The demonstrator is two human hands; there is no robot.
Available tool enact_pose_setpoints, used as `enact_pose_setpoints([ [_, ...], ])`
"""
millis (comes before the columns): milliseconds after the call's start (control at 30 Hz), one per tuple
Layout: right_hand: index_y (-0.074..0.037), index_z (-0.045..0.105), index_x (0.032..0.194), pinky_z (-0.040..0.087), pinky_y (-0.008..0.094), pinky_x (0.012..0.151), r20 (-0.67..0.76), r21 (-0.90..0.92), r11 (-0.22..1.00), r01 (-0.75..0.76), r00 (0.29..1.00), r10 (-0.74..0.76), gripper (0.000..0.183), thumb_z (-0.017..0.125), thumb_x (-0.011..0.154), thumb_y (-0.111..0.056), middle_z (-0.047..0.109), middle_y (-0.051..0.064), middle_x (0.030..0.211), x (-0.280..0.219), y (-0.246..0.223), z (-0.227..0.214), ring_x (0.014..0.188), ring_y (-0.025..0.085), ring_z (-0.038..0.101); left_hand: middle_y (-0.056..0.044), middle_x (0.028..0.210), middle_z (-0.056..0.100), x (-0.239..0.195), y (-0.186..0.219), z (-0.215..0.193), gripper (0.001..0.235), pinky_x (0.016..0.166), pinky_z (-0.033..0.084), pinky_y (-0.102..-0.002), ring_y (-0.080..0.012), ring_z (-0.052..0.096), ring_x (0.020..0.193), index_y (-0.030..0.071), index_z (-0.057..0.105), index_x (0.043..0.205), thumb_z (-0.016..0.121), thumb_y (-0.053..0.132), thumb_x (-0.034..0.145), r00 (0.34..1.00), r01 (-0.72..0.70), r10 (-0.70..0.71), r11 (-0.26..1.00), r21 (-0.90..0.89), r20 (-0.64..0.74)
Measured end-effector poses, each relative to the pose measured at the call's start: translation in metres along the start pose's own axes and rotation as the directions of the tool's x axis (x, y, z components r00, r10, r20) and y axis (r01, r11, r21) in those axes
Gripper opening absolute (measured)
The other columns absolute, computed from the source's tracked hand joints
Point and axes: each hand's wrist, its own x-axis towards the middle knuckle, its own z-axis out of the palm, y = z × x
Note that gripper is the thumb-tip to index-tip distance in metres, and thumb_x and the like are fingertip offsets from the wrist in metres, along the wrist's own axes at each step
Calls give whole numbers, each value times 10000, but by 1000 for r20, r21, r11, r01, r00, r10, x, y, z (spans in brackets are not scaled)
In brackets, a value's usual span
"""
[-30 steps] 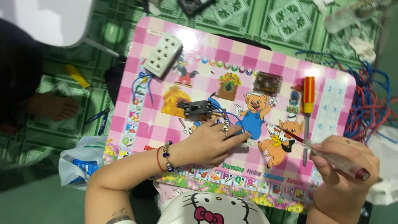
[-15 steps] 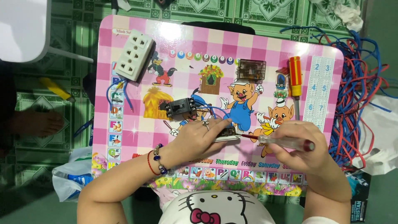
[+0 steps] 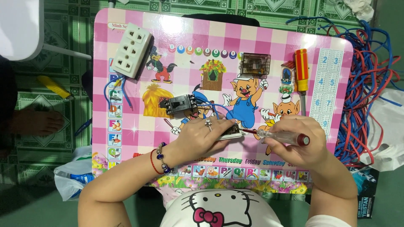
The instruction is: The person uses a screwdriver to tighten screws on a white electrical outlet and a black switch, connecting blue and red wires to the terminals. They manipulate the wires and components on a pink checkered mat.
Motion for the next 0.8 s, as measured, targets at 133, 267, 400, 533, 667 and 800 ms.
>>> enact_pose_setpoints([
  [133, -38, 665, 889, 439, 287, 338, 19, -14, 1000, -4, 1000, 5, 115, 737, 851, -119, 632, 81, 536, 4, -3, 1, 334, 195, 497, -128, 995, 778, 3, 4, -4, 342, 656, 612, -341, -283, 772, 910, 101, 630, 1290, 583, 313, 1026, 1000, -12, 12, 1000, 12, -1],
  [267, -43, 660, 884, 447, 289, 339, 22, -12, 1000, 5, 1000, -5, 118, 740, 855, -125, 643, 86, 549, 5, -5, 3, 340, 199, 516, -119, 1059, 765, 5, 6, -5, 348, 682, 600, -335, -269, 761, 947, 108, 636, 1292, 596, 318, 1017, 999, -28, 28, 999, 32, -24],
  [400, -51, 652, 872, 449, 298, 340, 20, -5, 1000, 9, 1000, -9, 141, 751, 851, -149, 651, 86, 552, -2, -1, 1, 338, 206, 519, -110, 1160, 726, 3, 6, -3, 363, 698, 593, -348, -269, 750, 962, 133, 633, 1312, 615, 326, 1006, 999, -20, 22, 998, 55, -44],
  [533, -56, 650, 904, 488, 311, 379, 6, 16, 1000, 3, 1000, -3, 151, 752, 850, -152, 630, 89, 553, -10, 3, 1, 376, 225, 563, -131, 1271, 706, 4, 8, -5, 390, 710, 589, -361, -284, 756, 965, 145, 605, 1374, 577, 320, 1026, 999, -13, 14, 999, 44, -29],
  [667, -50, 636, 913, 513, 334, 407, -10, 8, 1000, 24, 1000, -24, 165, 761, 856, -142, 646, 103, 586, -7, 1, 3, 416, 246, 607, -114, 1357, 679, 3, 8, -2, 408, 730, 577, -349, -264, 754, 971, 163, 584, 1413, 531, 334, 1046, 999, -21, 24, 996, 81, -25],
  [800, -39, 629, 919, 540, 351, 448, -22, 9, 998, 64, 998, -63, 172, 765, 862, -127, 653, 106, 621, -5, -2, 7, 464, 273, 651, -99, 1381, 676, 2, 7, 1, 439, 736, 573, -345, -257, 754, 961, 167, 556, 1450, 512, 345, 1051, 1000, -14, 16, 995, 98, -20],
])
